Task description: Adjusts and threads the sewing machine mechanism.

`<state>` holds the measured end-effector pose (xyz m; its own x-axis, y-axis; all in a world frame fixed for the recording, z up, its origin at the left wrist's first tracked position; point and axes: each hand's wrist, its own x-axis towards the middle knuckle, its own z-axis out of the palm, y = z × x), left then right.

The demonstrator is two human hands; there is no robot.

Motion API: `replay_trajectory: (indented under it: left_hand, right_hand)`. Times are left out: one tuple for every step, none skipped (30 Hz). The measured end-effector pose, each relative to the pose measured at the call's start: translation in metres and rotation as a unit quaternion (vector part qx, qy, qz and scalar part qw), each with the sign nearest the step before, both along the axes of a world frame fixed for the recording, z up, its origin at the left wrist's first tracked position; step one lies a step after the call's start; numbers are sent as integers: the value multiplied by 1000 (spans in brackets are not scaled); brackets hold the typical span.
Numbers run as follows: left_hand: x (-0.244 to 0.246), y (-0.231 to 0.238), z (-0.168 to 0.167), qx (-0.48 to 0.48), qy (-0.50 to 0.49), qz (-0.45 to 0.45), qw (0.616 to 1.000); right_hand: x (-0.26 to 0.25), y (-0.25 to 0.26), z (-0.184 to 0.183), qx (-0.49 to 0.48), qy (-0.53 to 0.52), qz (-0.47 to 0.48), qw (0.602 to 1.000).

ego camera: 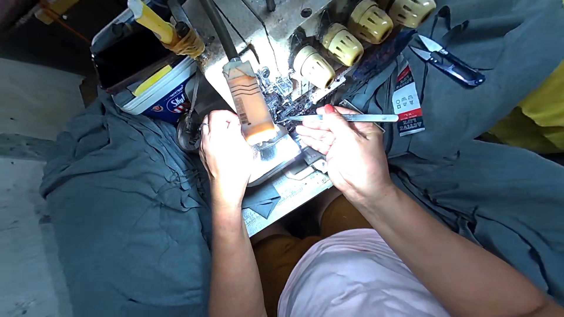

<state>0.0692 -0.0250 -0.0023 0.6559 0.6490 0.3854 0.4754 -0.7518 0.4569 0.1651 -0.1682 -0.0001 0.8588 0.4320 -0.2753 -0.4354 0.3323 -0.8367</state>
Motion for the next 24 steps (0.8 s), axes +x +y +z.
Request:
replay_trajectory:
  left_hand:
    - [0,0,0,-1,0,0,1000]
    - [0,0,0,1,-1,-2,1000]
    - [0,1,-1,4,-2,-3,1000]
    - [0,1,-1,10,-1,-3,1000]
    - [0,1,-1,13,2,-2,1000]
    - [0,1,-1,16,4,-2,1000]
    - [0,1,-1,20,5,-3,1000]
    - [0,2,-1,23,7,-4,1000]
    - [0,2,-2,24,7,-4,1000]
    - [0,3,-2,24,8,-3,1000]
    - [-1,3,-2,20,5,-2,1000]
    - [-1,4,-2,15,-1,-2,1000]
    - [-1,4,-3,13,-9,-2,1000]
    - [-1,3,-3,15,-20,-2,1000]
    - [-2,1,-4,25,-33,4,999]
    - [-4,-2,-6,46,-48,13,998]
    - [-5,-7,-8,82,-69,20,994]
    - [-5,-14,-9,119,-92,16,988]
    - [-4,-22,-10,145,-110,2,983]
    - [-3,-31,-10,150,-126,-17,980]
    - [-2,-38,-10,143,-134,-36,980]
    - [0,-43,-9,139,-125,-51,981]
    - [3,-46,-6,141,-107,-60,982]
    - [6,-47,-4,141,-80,-65,985]
  right_hand:
    - [0,-2,-2,-8,-44,0,999]
    - [1,-5,-4,-20,-91,-1,996]
    - [2,-7,-7,-31,-138,-1,990]
    - [3,-9,-9,-45,-180,-2,983]
    - [4,-10,-11,-53,-214,-6,975]
    - [5,-12,-13,-59,-240,-9,969]
    - [5,-13,-14,-60,-259,-11,964]
    - [6,-15,-15,-61,-272,-10,960]
    - [6,-16,-15,-59,-280,-10,958]
    - [6,-18,-15,-54,-284,-12,957]
    - [7,-19,-15,-49,-285,-14,957]
    - [7,-20,-15,-43,-284,-18,958]
    - [8,-21,-14,-37,-283,-20,958]
    - [8,-21,-14,-29,-282,-23,959]
    - [9,-22,-13,-20,-283,-25,959]
    - [9,-22,-13,-10,-280,-26,959]
    - [9,-22,-13,1,-277,-26,961]
    - [10,-22,-14,12,-274,-26,961]
    - [11,-23,-15,20,-273,-24,961]
    - [11,-23,-15,25,-273,-22,962]
    - [11,-22,-15,29,-272,-21,962]
    - [11,-22,-16,32,-271,-20,962]
    - [11,-22,-16,36,-270,-20,962]
    - [10,-22,-17,40,-269,-21,962]
